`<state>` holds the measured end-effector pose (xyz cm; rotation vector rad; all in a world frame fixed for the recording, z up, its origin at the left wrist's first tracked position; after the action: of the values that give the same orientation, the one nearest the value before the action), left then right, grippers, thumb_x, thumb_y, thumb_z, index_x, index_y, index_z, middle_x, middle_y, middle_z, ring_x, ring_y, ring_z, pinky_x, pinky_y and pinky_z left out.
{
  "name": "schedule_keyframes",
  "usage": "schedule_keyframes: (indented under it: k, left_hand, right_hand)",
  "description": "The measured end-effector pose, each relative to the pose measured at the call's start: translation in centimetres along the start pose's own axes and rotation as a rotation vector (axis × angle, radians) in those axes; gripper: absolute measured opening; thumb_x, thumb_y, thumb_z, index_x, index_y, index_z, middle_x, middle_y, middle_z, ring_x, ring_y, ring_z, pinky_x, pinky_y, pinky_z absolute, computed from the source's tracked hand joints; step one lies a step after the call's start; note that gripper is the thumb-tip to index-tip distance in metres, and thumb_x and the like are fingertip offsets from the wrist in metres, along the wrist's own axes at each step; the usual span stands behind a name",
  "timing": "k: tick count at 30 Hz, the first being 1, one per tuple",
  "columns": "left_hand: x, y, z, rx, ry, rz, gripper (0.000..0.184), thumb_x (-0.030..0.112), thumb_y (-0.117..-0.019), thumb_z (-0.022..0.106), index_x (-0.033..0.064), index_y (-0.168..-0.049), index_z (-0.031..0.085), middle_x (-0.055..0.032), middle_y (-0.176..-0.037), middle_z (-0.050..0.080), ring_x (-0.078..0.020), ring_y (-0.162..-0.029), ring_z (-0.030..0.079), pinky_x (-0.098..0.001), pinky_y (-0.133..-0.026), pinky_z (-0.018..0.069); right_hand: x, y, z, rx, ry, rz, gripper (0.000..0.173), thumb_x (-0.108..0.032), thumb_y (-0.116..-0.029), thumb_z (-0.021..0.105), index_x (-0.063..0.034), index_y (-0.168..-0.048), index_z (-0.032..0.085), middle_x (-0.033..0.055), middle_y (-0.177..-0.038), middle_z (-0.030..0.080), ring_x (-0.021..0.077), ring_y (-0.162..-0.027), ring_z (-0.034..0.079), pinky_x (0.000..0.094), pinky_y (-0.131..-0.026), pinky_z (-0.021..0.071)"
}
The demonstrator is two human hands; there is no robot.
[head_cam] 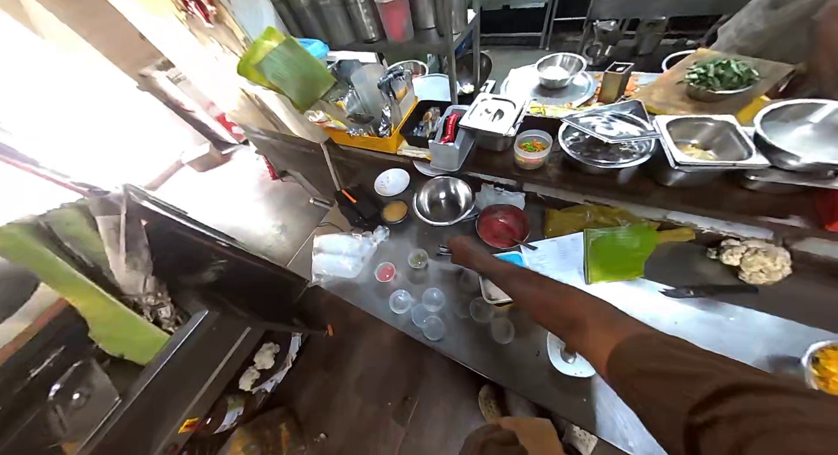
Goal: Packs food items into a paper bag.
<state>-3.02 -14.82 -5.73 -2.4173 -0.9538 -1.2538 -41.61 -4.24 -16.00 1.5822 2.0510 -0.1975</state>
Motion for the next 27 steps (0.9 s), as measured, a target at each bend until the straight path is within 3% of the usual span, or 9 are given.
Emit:
schedule_keyframes:
  k: [3,6,8,11,14,18,20,23,27]
  left_hand:
    - [0.5,-3.7,2.4,-0.079,0.006,0.097,0.010,0.025,-0.0898,0.076,0.0151,-0.090,0.075,-0.0018,-0.095,0.072,-0.0195,-0.096,0.069,-0.0417,-0.088,0.0581]
    - [2.2,-7.7,3.7,-0.161,0.022,0.158,0.013,0.024,-0.0883,0.077,0.0127,-0.094,0.075,-0.0057,-0.099,0.072,-0.0239,-0.097,0.069,-0.0472,-0.087,0.0579]
    - [3.9,-9.6,5.3,-0.193,0.008,0.209,0.021,0.032,-0.0914,0.075,0.0126,-0.098,0.076,-0.0059,-0.101,0.073,-0.0233,-0.099,0.070,-0.0468,-0.087,0.0588]
    - [4.6,-12.3,9.6,-0.257,-0.058,0.322,0.011,0.019,-0.0924,0.073,0.0112,-0.101,0.076,-0.0064,-0.106,0.073,-0.0233,-0.105,0.069,-0.0466,-0.093,0.0578]
    - [6.5,-15.1,12.9,-0.333,-0.052,0.426,0.005,0.009,-0.0903,0.070,0.0083,-0.094,0.073,-0.0085,-0.104,0.071,-0.0260,-0.102,0.068,-0.0505,-0.092,0.0569]
    - [7.8,-17.7,16.3,-0.250,-0.078,0.441,0.009,0.014,-0.0925,0.065,0.0108,-0.095,0.074,-0.0069,-0.103,0.072,-0.0248,-0.099,0.069,-0.0495,-0.087,0.0587]
    - [8.8,-18.9,17.3,-0.271,-0.128,0.435,0.011,0.013,-0.0967,0.062,0.0110,-0.097,0.073,-0.0061,-0.101,0.070,-0.0235,-0.096,0.069,-0.0470,-0.084,0.0595]
    - [9.3,-20.0,19.2,-0.328,-0.190,0.372,0.011,0.009,-0.0966,0.061,0.0097,-0.097,0.072,-0.0064,-0.101,0.069,-0.0231,-0.097,0.068,-0.0460,-0.086,0.0586]
    - [9.8,-21.0,20.1,-0.231,-0.151,0.371,0.016,0.024,-0.0934,0.071,0.0152,-0.106,0.072,-0.0018,-0.115,0.070,-0.0217,-0.110,0.065,-0.0474,-0.097,0.0540]
  right_hand:
    - [0.3,4.4,-4.9,0.114,-0.281,-0.154,0.023,-0.019,-0.0814,0.081,-0.0050,-0.097,0.072,0.0126,-0.088,0.071,0.0279,-0.082,0.070,0.0543,-0.078,0.0578]
    - [1.2,14.1,-10.5,0.106,-0.734,-0.197,0.042,-0.013,-0.0901,0.078,0.0012,-0.127,0.064,0.0143,-0.110,0.073,0.0223,-0.100,0.073,0.0426,-0.092,0.0610]
    - [2.7,23.0,-12.7,0.100,-1.175,-0.258,0.045,-0.007,-0.0947,0.064,0.0001,-0.137,0.051,0.0157,-0.114,0.070,0.0261,-0.103,0.071,0.0454,-0.091,0.0609]
    - [6.0,35.6,-14.7,0.194,-1.491,-0.230,0.030,-0.024,-0.0869,0.061,-0.0170,-0.116,0.055,0.0001,-0.096,0.061,0.0166,-0.084,0.062,0.0384,-0.073,0.0571]
    - [9.0,47.6,-15.8,0.353,-0.981,-0.041,0.031,-0.021,-0.0920,0.072,-0.0061,-0.117,0.061,0.0004,-0.081,0.059,0.0087,-0.063,0.055,0.0266,-0.056,0.0499]
    - [12.5,58.1,-9.6,0.141,-0.222,0.388,0.053,-0.051,-0.0803,0.084,-0.0265,-0.126,0.073,0.0022,-0.102,0.076,0.0206,-0.091,0.072,0.0540,-0.084,0.0592]
    - [14.0,60.7,-5.8,0.088,-0.082,0.485,0.040,-0.050,-0.0852,0.079,-0.0293,-0.120,0.076,0.0024,-0.104,0.076,0.0249,-0.098,0.072,0.0585,-0.085,0.0577]
    - [14.9,62.2,-2.9,0.247,-0.012,0.484,0.013,-0.025,-0.0872,0.074,-0.0208,-0.098,0.079,0.0040,-0.093,0.076,0.0260,-0.091,0.073,0.0561,-0.078,0.0586]
    - [16.5,62.7,-1.6,0.348,-0.119,0.487,0.010,-0.022,-0.0864,0.074,-0.0153,-0.093,0.077,0.0077,-0.089,0.074,0.0282,-0.087,0.072,0.0574,-0.075,0.0579]
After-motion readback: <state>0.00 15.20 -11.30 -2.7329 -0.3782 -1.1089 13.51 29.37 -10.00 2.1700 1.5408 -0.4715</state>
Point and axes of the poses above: each hand's wrist, its own y-axis away from the middle knuckle, its own z-axis out of the palm, x = y × z, the point moved 5 cm from there along -y, towards the middle knuckle
